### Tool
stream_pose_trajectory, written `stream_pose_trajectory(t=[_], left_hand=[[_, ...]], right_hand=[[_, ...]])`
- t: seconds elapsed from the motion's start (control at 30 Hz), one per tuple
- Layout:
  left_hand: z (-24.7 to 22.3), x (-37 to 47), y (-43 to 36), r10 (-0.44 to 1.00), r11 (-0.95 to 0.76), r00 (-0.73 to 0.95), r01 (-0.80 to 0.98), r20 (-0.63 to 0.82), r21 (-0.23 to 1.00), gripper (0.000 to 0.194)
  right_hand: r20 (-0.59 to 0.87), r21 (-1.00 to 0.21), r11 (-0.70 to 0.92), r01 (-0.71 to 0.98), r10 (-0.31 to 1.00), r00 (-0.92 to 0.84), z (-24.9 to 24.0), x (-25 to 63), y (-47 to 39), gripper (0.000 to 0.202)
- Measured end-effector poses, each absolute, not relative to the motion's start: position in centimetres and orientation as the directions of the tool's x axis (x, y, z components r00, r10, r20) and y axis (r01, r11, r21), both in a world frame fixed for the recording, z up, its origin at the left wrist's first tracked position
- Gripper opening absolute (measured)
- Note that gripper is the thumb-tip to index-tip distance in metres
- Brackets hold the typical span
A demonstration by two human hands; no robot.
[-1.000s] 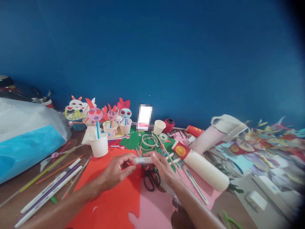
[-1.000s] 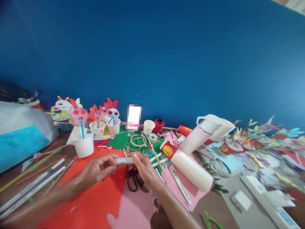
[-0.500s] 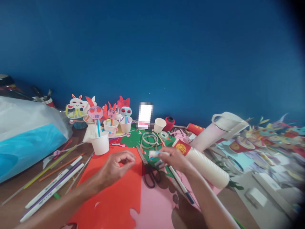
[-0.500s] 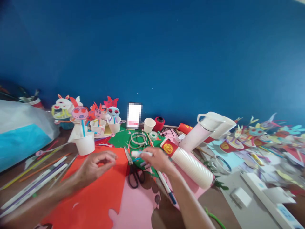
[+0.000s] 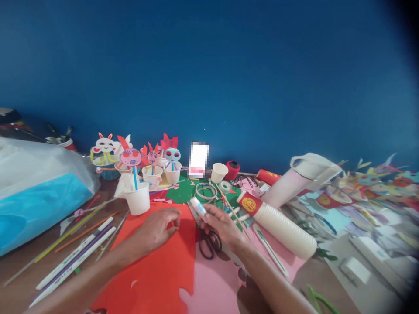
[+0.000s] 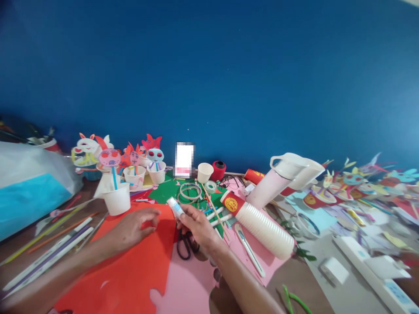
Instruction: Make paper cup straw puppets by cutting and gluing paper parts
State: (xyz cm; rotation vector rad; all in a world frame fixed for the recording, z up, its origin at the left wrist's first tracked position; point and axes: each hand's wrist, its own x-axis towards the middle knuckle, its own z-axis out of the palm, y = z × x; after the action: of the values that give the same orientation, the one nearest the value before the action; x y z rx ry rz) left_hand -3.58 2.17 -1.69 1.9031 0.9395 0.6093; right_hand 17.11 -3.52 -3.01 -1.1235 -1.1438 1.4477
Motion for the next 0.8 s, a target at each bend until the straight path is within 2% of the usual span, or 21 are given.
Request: stream_pose_trajectory(t=[0.1,0.13,0.2,0.27,0.37,0.5,0.57,0.67,0.8], left_hand=[[-1.2,-3.4,1.9,0.759,-0.445,0.650,0.475,0.038,0.760,0.016],[-1.1,-3.2,1.7,0.763,-0.433,0.645,0.461,0.043,0.774,0.015],[-1.2,-2.7,1.4,0.782,-0.322,0.623,0.362,0.030,0.875,0.011],[-1.5,-2.2,1.0,0.788,-0.133,0.615,0.208,-0.024,0.969,0.009],[-2.4,-1.3,0.2,0.793,0.107,0.603,0.011,-0.092,0.994,0.011],[-3.6,-0.5,-0.7,0.843,0.165,0.534,-0.140,-0.066,0.976,0.009],[-3.9,-0.3,-1.0,0.843,0.203,0.534,-0.207,-0.063,0.957,0.009],[-3.7,-0.3,-1.1,0.802,0.282,0.596,-0.319,-0.040,0.905,0.006],[-3.1,-0.4,-0.9,0.792,0.262,0.611,-0.331,-0.006,0.907,0.008]], right_hand=[[-0.130,-0.954,-0.154,-0.257,0.985,-0.109,-3.7,16.5,-3.6,0.024],[-0.141,-0.944,-0.162,-0.286,0.986,-0.095,-3.9,16.3,-3.6,0.024],[-0.158,-0.933,-0.172,-0.318,0.985,-0.068,-4.3,15.9,-3.7,0.026],[-0.163,-0.932,-0.168,-0.320,0.986,-0.043,-4.6,15.4,-3.8,0.028],[-0.153,-0.940,-0.153,-0.304,0.988,-0.025,-5.0,14.4,-3.9,0.029],[-0.153,-0.922,-0.168,-0.349,0.986,-0.069,-5.4,13.5,-4.3,0.034],[-0.189,-0.890,-0.240,-0.388,0.968,-0.164,-5.5,13.5,-4.4,0.033],[-0.194,-0.855,-0.313,-0.414,0.933,-0.304,-5.4,13.8,-4.6,0.040],[-0.157,-0.891,-0.268,-0.366,0.940,-0.304,-5.0,14.2,-4.5,0.040]])
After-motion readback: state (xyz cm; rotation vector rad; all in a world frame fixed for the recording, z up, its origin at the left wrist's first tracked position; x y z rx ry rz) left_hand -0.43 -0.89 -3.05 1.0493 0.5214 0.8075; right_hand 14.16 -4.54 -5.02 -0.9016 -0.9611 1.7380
